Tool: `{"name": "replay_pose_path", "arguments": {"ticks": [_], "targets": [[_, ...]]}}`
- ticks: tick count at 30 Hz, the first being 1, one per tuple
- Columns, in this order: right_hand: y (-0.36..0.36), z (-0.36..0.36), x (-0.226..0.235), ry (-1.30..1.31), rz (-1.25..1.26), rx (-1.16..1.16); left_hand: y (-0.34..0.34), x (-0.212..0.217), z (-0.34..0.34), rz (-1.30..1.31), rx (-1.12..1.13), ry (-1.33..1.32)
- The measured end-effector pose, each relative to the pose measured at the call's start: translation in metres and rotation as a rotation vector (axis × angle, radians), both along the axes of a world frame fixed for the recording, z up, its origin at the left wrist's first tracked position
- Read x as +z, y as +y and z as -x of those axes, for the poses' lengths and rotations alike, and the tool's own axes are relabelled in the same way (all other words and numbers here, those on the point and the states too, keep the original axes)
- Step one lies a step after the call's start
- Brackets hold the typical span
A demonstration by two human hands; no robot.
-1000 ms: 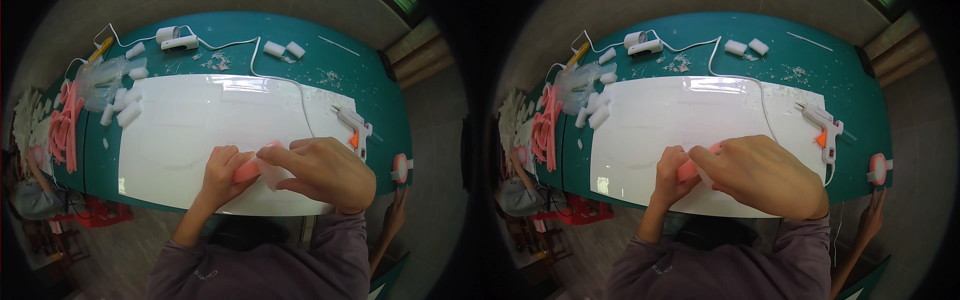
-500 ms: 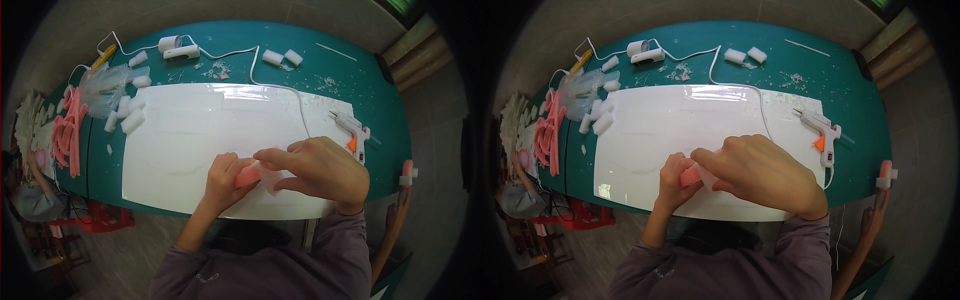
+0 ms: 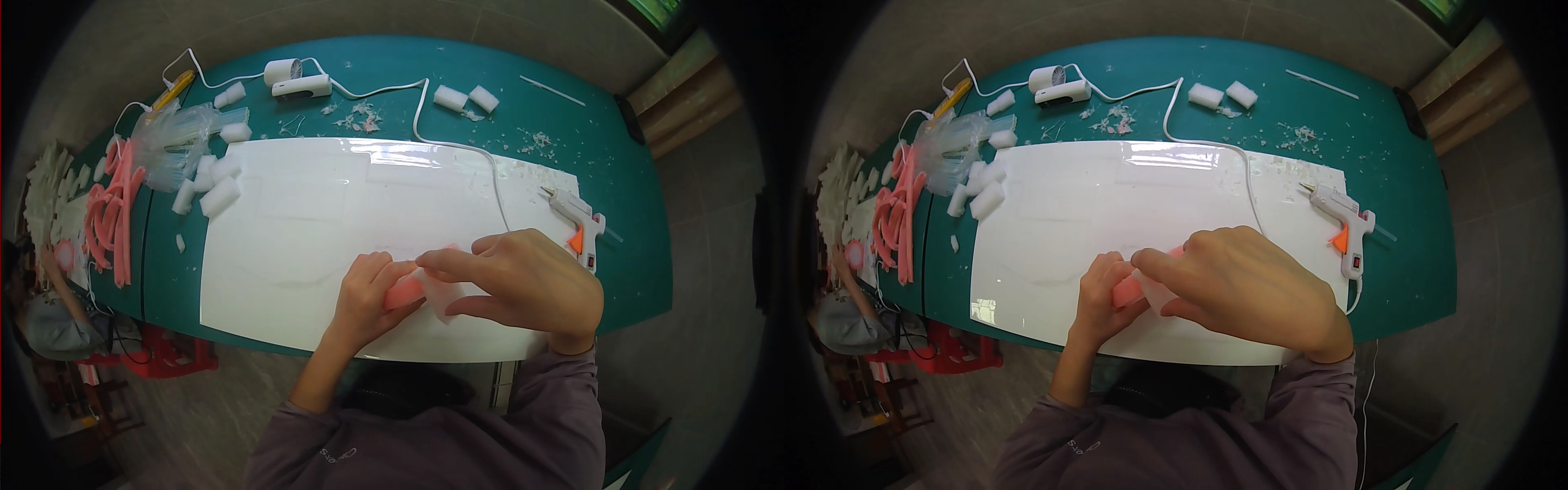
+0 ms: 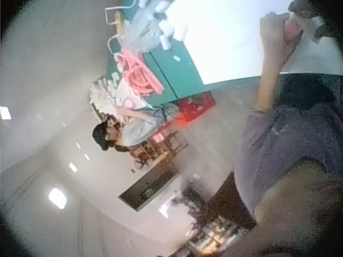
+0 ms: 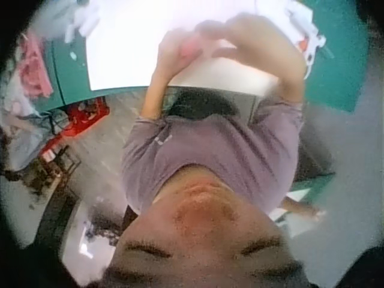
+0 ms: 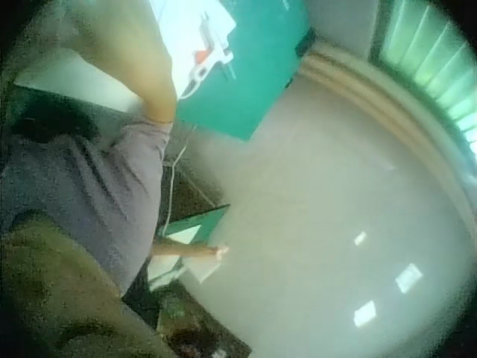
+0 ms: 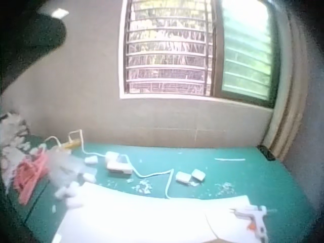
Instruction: The person applies glue to foam pieces using a glue gun and attaches them together by hand.
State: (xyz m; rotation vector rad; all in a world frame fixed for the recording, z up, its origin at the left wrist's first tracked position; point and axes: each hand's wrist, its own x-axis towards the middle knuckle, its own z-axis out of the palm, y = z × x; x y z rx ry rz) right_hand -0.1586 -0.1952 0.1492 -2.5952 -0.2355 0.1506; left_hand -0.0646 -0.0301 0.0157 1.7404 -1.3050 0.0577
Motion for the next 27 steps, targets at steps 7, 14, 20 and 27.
{"name": "replay_pose_path", "arguments": {"ticks": [7,14,20,27], "targets": [[0.0036,0.0011,0.0065,0.053,0.040,0.016,0.0014,0.0016,-0.0010,-0.009,-0.009,0.014],[0.0023,0.0009,0.0078,0.063,0.042,0.032,0.0010,0.0034,-0.0013,0.004,-0.018,0.016],[0.0067,0.0053,0.0064,0.066,0.020,-0.002,0.0009,0.0033,-0.0018,0.013,-0.027,0.000],[0.0035,0.0027,0.0059,0.084,0.011,0.022,0.0012,0.0026,-0.0010,0.021,-0.024,0.001]]}}
